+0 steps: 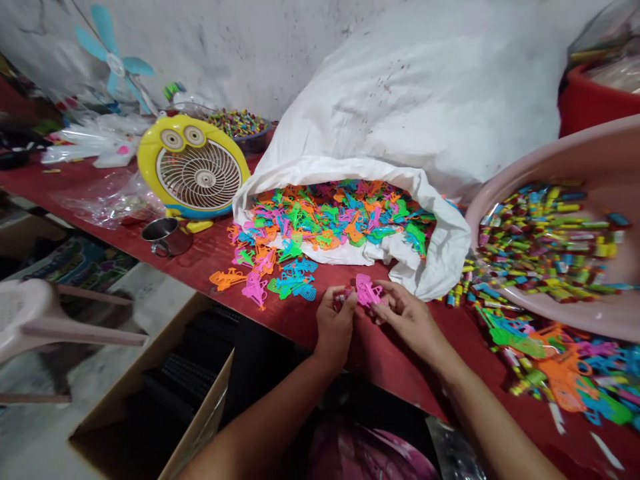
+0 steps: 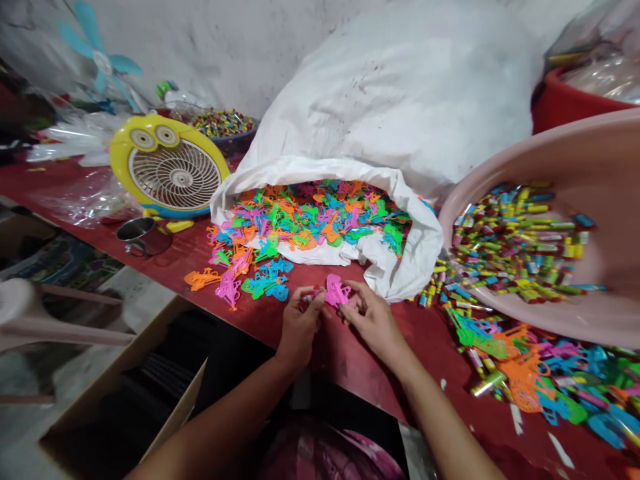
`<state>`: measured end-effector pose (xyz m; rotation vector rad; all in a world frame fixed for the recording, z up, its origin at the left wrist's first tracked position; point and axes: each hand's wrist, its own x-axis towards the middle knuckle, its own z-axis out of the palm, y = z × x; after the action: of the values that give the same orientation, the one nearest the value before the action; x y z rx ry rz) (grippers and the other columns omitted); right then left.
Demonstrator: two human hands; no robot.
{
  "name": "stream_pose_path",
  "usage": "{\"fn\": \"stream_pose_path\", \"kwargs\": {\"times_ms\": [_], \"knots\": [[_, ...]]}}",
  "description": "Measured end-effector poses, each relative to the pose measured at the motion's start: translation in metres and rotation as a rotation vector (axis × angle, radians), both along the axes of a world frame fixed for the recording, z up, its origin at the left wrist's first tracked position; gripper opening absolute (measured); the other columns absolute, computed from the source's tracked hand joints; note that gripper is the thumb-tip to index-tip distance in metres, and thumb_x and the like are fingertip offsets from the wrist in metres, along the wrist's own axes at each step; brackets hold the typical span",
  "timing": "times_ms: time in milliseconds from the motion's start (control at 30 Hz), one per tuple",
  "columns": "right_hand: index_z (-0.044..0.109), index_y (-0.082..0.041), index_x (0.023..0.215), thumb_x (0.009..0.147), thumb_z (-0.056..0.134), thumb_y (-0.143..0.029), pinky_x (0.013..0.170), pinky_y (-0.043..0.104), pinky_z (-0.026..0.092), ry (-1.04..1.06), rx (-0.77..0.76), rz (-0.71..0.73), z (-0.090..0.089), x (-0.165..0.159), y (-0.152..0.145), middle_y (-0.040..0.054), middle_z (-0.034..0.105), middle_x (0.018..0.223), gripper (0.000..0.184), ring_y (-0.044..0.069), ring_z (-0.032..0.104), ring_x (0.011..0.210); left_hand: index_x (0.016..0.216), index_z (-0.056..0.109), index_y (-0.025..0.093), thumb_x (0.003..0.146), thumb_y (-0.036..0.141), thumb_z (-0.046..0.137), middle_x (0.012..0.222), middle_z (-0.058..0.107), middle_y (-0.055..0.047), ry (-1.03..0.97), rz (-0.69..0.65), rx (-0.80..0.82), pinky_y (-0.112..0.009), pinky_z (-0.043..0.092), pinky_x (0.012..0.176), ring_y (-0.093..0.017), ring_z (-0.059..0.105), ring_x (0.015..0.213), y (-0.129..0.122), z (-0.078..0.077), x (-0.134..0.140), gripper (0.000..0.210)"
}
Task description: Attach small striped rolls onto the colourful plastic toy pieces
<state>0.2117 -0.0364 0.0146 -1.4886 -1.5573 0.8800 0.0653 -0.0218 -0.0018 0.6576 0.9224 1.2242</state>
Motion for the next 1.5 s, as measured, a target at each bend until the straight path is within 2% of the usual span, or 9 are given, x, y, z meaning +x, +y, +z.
{"fn": "stream_pose_path", "kwargs": {"times_ms": [167, 300, 400, 600, 733, 833, 1167, 1367, 1500], "knots": [[0.048, -0.020, 0.142, 0.096, 0.050, -0.038, 0.069, 0.030, 0.052, -0.017, -0.013, -0.069, 0.016, 0.008, -0.032, 0.0035, 0.065, 0.083, 0.049, 0.018, 0.063, 0.077, 0.089, 0.058, 0.015, 0.073, 0.034, 0.076, 0.056, 0.054, 0.005, -0.086, -0.205, -0.017, -0.018, 0.033, 0.044, -0.008, 0.046, 0.045, 0.001, 0.008, 0.015, 0.030], [0.050, -0.028, 0.141, 0.097, 0.047, -0.028, 0.097, 0.039, 0.047, -0.305, 0.263, -0.016, 0.029, 0.028, -0.045, 0.0093, 0.057, 0.127, 0.045, 0.022, 0.057, 0.115, 0.084, 0.057, 0.014, 0.071, 0.033, 0.079, 0.059, 0.049, 0.006, -0.170, -0.380, -0.021, -0.016, 0.024, 0.041, -0.005, 0.037, 0.044, -0.002, 0.008, 0.017, 0.032], [0.055, -0.028, 0.137, 0.095, 0.051, -0.023, 0.103, 0.042, 0.043, -0.468, 0.387, 0.115, 0.028, 0.038, -0.049, 0.0103, 0.050, 0.140, 0.043, 0.025, 0.049, 0.127, 0.084, 0.057, 0.015, 0.066, 0.036, 0.083, 0.063, 0.051, 0.006, -0.201, -0.426, -0.032, -0.017, 0.028, 0.043, -0.005, 0.040, 0.047, -0.008, 0.007, 0.023, 0.037], [0.068, -0.023, 0.112, 0.095, 0.055, -0.029, 0.081, 0.032, 0.053, -0.306, 0.308, -0.067, 0.014, 0.040, -0.064, 0.0067, 0.070, 0.103, 0.023, 0.020, 0.066, 0.092, 0.087, 0.064, 0.012, 0.075, 0.032, 0.077, 0.067, 0.061, 0.001, -0.078, -0.308, 0.101, -0.019, 0.041, 0.058, -0.009, 0.054, 0.059, -0.013, 0.007, 0.031, 0.027], [0.065, -0.020, 0.093, 0.091, 0.061, -0.041, 0.054, 0.024, 0.048, 0.019, 0.101, -0.350, 0.015, 0.033, -0.073, 0.0006, 0.066, 0.073, 0.021, 0.015, 0.060, 0.058, 0.098, 0.064, 0.011, 0.081, 0.032, 0.072, 0.076, 0.069, -0.005, -0.059, -0.378, 0.181, -0.023, 0.045, 0.064, -0.012, 0.060, 0.061, -0.015, 0.004, 0.031, 0.028], [0.060, -0.020, 0.086, 0.090, 0.062, -0.045, 0.048, 0.022, 0.044, 0.119, 0.035, -0.421, 0.017, 0.022, -0.073, -0.0024, 0.061, 0.061, 0.025, 0.013, 0.055, 0.048, 0.098, 0.063, 0.012, 0.082, 0.030, 0.071, 0.073, 0.068, -0.004, -0.054, -0.378, 0.225, -0.024, 0.046, 0.064, -0.012, 0.060, 0.060, -0.018, 0.001, 0.033, 0.026], [0.054, -0.021, 0.081, 0.093, 0.055, -0.046, 0.049, 0.023, 0.040, -0.122, 0.106, -0.495, 0.007, 0.002, -0.066, -0.0022, 0.061, 0.059, 0.028, 0.014, 0.058, 0.049, 0.093, 0.062, 0.014, 0.084, 0.028, 0.067, 0.064, 0.059, 0.002, 0.008, -0.322, 0.291, -0.024, 0.043, 0.061, -0.012, 0.053, 0.058, -0.022, -0.004, 0.036, 0.017], [0.048, -0.021, 0.076, 0.095, 0.048, -0.046, 0.052, 0.026, 0.033, -0.498, 0.275, -0.616, 0.005, -0.009, -0.063, -0.0014, 0.054, 0.057, 0.031, 0.016, 0.053, 0.051, 0.090, 0.065, 0.016, 0.085, 0.022, 0.062, 0.073, 0.060, 0.001, 0.287, -0.239, 0.419, -0.024, 0.041, 0.065, -0.013, 0.052, 0.066, -0.026, -0.005, 0.033, 0.008], [0.052, -0.020, 0.081, 0.096, 0.044, -0.044, 0.055, 0.027, 0.034, -0.482, 0.275, -0.648, 0.001, -0.016, -0.056, 0.0021, 0.058, 0.068, 0.029, 0.017, 0.055, 0.060, 0.092, 0.065, 0.017, 0.088, 0.021, 0.058, 0.074, 0.062, 0.001, 0.438, -0.208, 0.514, -0.024, 0.041, 0.065, -0.013, 0.054, 0.067, -0.027, -0.005, 0.031, 0.009]]}}
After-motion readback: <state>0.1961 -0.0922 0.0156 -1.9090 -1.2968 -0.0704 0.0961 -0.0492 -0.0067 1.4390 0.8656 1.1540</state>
